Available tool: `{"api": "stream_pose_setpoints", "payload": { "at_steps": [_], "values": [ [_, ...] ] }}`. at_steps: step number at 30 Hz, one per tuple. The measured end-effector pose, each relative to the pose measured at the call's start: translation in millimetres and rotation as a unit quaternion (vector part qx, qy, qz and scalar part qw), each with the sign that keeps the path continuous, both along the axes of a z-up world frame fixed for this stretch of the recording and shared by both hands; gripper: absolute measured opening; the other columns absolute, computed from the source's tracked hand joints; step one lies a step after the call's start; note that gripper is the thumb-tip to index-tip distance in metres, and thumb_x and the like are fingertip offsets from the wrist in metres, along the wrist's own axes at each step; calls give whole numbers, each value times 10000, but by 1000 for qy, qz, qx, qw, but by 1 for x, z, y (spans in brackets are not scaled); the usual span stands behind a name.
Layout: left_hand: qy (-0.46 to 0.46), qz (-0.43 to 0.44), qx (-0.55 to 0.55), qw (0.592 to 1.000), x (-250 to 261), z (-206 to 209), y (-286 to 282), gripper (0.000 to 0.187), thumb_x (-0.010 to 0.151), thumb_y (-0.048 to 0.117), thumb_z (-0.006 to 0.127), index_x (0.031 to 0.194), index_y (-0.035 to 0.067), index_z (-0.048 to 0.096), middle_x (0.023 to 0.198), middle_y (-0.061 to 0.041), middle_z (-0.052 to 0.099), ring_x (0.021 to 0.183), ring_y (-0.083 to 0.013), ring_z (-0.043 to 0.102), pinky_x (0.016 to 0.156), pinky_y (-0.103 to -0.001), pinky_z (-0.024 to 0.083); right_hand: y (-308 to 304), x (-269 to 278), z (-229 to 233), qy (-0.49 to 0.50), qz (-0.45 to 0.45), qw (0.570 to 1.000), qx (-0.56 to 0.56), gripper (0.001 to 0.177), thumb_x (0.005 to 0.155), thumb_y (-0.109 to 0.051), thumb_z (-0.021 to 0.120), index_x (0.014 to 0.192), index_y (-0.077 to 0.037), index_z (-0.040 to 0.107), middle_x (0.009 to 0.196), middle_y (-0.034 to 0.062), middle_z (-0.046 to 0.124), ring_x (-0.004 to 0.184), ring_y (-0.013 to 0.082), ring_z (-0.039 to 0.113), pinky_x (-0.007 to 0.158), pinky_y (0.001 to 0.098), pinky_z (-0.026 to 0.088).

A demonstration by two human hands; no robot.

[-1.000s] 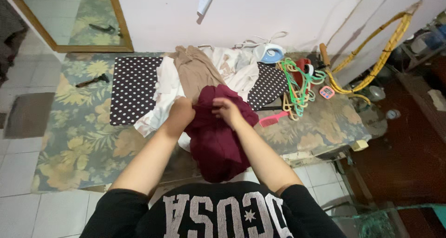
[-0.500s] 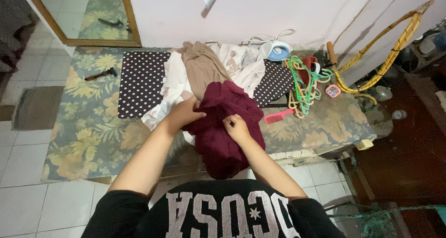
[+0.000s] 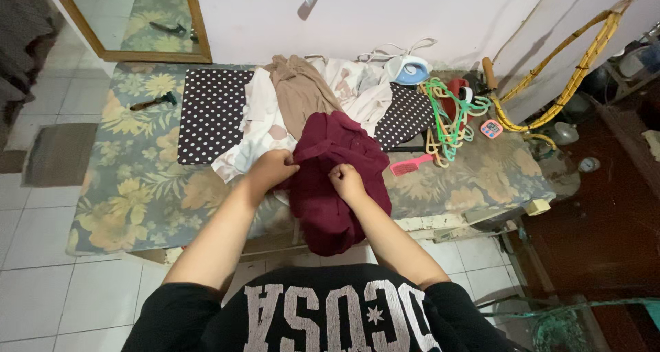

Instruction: The person picks up various items of clothing from a table and a basket, places them on hangers or folds them, and organizes the items by hand.

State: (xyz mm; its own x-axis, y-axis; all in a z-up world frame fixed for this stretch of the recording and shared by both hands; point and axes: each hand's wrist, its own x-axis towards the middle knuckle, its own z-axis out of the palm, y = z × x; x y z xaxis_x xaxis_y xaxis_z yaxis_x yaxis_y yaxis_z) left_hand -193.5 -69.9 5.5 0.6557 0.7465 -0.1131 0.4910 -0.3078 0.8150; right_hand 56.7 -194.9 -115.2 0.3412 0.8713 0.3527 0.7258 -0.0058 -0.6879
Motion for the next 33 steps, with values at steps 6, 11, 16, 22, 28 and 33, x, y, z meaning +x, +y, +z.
{"api": "stream_pose_setpoints", "payload": {
  "at_steps": [6,11,16,22,28,33],
  "values": [
    [-126,21,-116,985,30,-20,-32,337,789,300,857,914,34,692,786,-61,685,693,-145,615,625,-331,509,-19,-1,26,231,-50,969,-67,79,895,-106,723,855,-43,697,773,0,647,737,106,577,692,265,493],
    [-176,3,-24,984,61,-21,-73,336,810,264,844,937,13,661,812,-75,685,741,-147,640,681,-326,531,-55,-10,75,395,10,914,-87,97,945,-135,685,892,-57,709,780,-49,639,703,58,543,644,222,441],
    [-220,-43,29,974,76,-12,-88,281,817,202,808,987,17,682,853,-71,703,750,-153,665,693,-321,549,-79,-10,105,426,2,903,-64,113,956,-153,664,927,-58,717,800,-47,662,686,44,533,628,212,429],
    [-220,-62,-16,973,88,-6,-101,233,853,189,783,1003,31,700,874,-40,737,777,-133,691,718,-298,561,-97,-8,107,416,-4,909,-35,113,981,-158,654,977,-57,704,832,-55,651,719,35,536,649,204,428],
    [-302,-73,-296,903,95,-19,-103,177,960,188,665,1038,29,667,899,-50,702,776,-144,707,701,-300,596,-106,-7,111,421,-24,907,-15,130,995,-151,639,1012,-40,705,863,-56,658,747,31,547,671,198,435],
    [-265,-82,-291,915,91,-16,-101,158,930,125,684,1025,5,645,885,-79,704,764,-152,717,689,-301,621,-107,-8,111,413,3,910,-32,130,987,-139,653,1035,-32,710,884,-47,671,744,36,556,665,195,435]
  ]
}}
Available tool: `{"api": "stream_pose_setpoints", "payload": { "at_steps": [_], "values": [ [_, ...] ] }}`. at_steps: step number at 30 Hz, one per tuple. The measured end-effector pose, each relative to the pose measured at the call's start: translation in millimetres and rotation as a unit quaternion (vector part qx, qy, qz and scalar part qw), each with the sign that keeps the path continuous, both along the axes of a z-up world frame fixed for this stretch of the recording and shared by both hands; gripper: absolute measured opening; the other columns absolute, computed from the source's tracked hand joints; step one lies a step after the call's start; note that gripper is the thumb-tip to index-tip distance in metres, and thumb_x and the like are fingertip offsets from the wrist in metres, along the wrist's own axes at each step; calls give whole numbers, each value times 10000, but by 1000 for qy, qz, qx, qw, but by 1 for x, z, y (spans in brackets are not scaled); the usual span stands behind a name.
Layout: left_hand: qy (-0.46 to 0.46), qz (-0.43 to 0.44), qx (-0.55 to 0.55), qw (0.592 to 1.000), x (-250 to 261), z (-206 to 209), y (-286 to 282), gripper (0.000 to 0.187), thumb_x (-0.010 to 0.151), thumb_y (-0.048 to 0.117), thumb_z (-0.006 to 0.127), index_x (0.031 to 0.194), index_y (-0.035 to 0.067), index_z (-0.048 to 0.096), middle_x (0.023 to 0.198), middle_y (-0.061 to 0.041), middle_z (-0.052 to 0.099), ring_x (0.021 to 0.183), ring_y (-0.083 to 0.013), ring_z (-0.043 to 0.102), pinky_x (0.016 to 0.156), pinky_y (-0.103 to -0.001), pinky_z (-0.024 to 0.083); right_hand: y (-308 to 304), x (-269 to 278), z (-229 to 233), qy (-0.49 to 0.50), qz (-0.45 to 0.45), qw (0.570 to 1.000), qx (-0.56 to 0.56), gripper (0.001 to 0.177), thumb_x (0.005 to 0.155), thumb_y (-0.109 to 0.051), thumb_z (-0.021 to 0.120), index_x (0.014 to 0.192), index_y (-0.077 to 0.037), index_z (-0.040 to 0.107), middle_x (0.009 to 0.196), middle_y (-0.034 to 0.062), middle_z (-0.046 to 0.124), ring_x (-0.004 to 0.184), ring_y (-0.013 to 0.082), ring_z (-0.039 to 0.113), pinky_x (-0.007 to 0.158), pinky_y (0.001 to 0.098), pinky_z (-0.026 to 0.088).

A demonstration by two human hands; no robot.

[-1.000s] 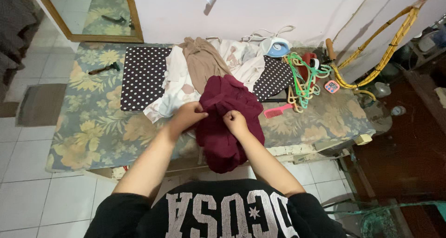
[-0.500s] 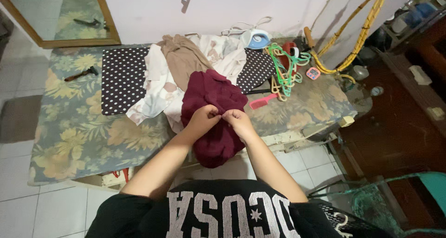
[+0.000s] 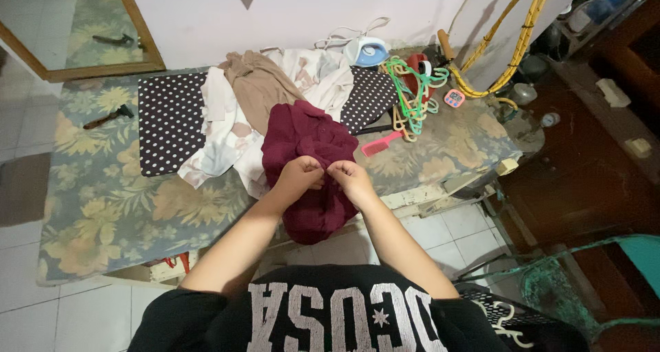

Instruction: The person picks up various items of clothing from a table and a basket, places them on hangers or folds them, and organizes the items by hand.

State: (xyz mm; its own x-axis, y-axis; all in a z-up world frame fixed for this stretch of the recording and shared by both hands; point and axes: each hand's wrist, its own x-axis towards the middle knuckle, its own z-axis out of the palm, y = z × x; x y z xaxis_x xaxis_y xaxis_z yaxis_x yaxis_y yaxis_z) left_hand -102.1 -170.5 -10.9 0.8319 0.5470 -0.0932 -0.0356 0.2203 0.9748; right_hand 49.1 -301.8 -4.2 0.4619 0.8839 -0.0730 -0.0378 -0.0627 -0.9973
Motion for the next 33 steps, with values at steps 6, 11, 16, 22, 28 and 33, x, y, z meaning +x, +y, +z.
{"api": "stream_pose_setpoints", "payload": {
  "at_steps": [6,11,16,22,28,33],
  "values": [
    [74,76,222,969,-13,25,-11,184,872,144,748,988,12,691,824,-62,725,778,-150,676,711,-318,549,5,-4,0,-46,-9,998,-44,159,977,-176,678,1018,-27,716,829,-20,690,696,58,597,640,229,490],
    [84,100,359,924,-23,46,-20,185,872,177,724,947,16,672,881,-162,722,838,-300,706,738,-409,547,7,-12,4,-192,-25,980,-38,193,928,-181,717,986,2,738,839,4,732,750,68,645,686,249,528],
    [69,120,433,891,-25,51,-33,167,882,174,686,898,17,629,888,-201,688,870,-396,666,745,-479,519,12,-14,-3,-213,-42,976,-36,191,924,-160,694,975,21,725,853,28,739,791,81,642,716,264,536],
    [81,128,375,915,-26,42,-36,159,903,169,690,933,18,650,895,-175,708,860,-348,688,753,-445,539,22,-10,-27,114,0,994,-3,168,977,-180,580,1021,-62,692,924,-12,671,847,112,591,761,291,489],
    [-20,96,-172,980,-10,7,1,309,967,309,658,1149,60,642,1056,-90,709,980,-271,686,895,-463,543,21,-6,-32,423,84,901,45,117,1025,-224,531,975,-180,628,867,-11,632,817,156,582,731,333,472],
    [175,61,-267,946,-8,-13,16,550,1020,579,529,1410,194,565,1173,32,581,1085,-231,570,983,-547,482,13,-14,-36,30,230,965,-123,123,991,-188,554,1050,-115,633,876,-8,623,805,121,589,712,289,502]
  ]
}}
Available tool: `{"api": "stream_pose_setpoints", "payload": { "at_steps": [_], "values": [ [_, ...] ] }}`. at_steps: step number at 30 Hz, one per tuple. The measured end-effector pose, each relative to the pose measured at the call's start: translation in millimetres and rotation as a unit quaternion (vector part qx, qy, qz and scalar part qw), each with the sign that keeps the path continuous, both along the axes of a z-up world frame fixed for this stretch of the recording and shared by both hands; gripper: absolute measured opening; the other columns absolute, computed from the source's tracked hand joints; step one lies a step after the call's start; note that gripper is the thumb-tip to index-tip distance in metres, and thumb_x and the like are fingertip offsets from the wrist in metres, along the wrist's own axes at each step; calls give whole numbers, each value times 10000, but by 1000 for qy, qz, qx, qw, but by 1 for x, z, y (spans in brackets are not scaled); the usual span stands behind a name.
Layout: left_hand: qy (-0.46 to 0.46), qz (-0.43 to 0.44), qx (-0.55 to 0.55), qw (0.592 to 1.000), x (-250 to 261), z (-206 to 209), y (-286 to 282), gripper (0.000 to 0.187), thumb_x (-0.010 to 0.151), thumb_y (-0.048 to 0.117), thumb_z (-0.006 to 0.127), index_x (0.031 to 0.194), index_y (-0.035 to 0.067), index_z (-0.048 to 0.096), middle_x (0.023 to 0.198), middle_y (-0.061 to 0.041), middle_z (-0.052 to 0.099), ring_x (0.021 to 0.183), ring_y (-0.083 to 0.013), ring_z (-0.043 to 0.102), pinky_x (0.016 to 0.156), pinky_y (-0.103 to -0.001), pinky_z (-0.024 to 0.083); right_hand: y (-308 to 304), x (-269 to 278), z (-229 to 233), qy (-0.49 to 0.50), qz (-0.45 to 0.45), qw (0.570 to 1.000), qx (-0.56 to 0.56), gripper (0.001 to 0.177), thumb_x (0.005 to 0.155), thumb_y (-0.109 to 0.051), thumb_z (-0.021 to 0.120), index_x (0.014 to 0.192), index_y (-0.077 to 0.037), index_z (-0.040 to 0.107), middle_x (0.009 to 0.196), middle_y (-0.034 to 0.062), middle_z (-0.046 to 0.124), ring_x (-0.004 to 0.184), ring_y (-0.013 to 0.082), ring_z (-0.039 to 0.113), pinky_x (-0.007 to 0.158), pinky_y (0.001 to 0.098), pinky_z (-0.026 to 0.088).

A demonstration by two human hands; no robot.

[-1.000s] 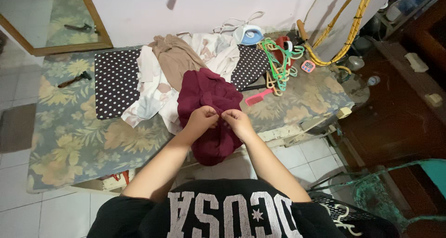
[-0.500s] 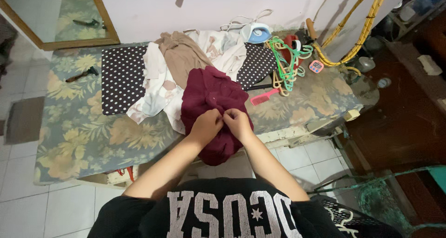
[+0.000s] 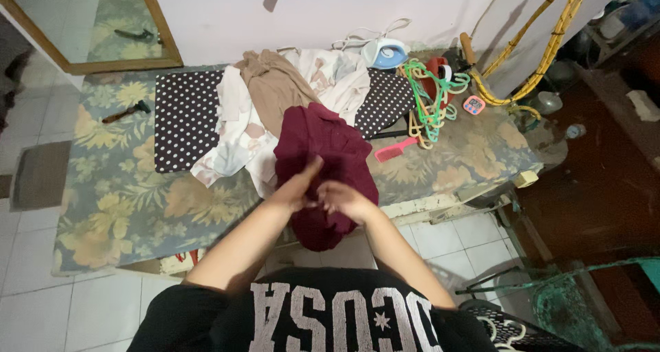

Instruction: The person picks up various items of clothing from a table and a basket, places them on hangers or folds them, and organizes the items by hand.

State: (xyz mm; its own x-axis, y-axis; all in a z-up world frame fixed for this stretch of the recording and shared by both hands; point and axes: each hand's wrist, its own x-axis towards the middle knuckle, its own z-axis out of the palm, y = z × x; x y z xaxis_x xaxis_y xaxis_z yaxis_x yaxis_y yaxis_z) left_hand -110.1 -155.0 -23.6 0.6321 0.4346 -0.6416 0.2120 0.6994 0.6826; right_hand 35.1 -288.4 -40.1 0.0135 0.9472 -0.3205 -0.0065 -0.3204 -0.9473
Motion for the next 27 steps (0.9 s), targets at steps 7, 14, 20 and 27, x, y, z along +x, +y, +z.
{"api": "stream_pose_setpoints", "payload": {
  "at_steps": [7,14,20,27],
  "values": [
    [-159,29,162,973,36,-54,11,351,919,133,583,1184,-81,666,1046,-159,659,902,-222,612,792,-369,509,1,48,-42,-12,-280,957,76,493,939,-199,665,1345,-50,428,1119,155,622,895,210,646,736,347,560],
    [-239,-208,370,874,6,20,13,480,871,130,599,1320,-39,603,1229,-154,708,1116,-234,656,975,-334,507,29,43,-71,-199,-198,956,90,693,909,-215,726,1461,-89,326,1374,163,618,1190,266,637,964,404,528],
    [-76,-242,424,869,-27,44,42,604,857,232,691,1396,-5,555,1279,-155,678,1165,-243,651,1003,-342,487,56,50,-6,-127,-364,902,192,399,1024,-259,557,1321,-12,655,1296,138,695,1140,226,657,972,382,530],
    [22,-177,502,846,-59,92,95,512,846,322,755,1293,80,683,1122,-152,785,988,-232,749,868,-367,557,155,98,142,6,-359,852,381,428,1062,-241,508,1443,-47,514,1425,85,581,1282,214,572,1098,359,472]
  ]
}}
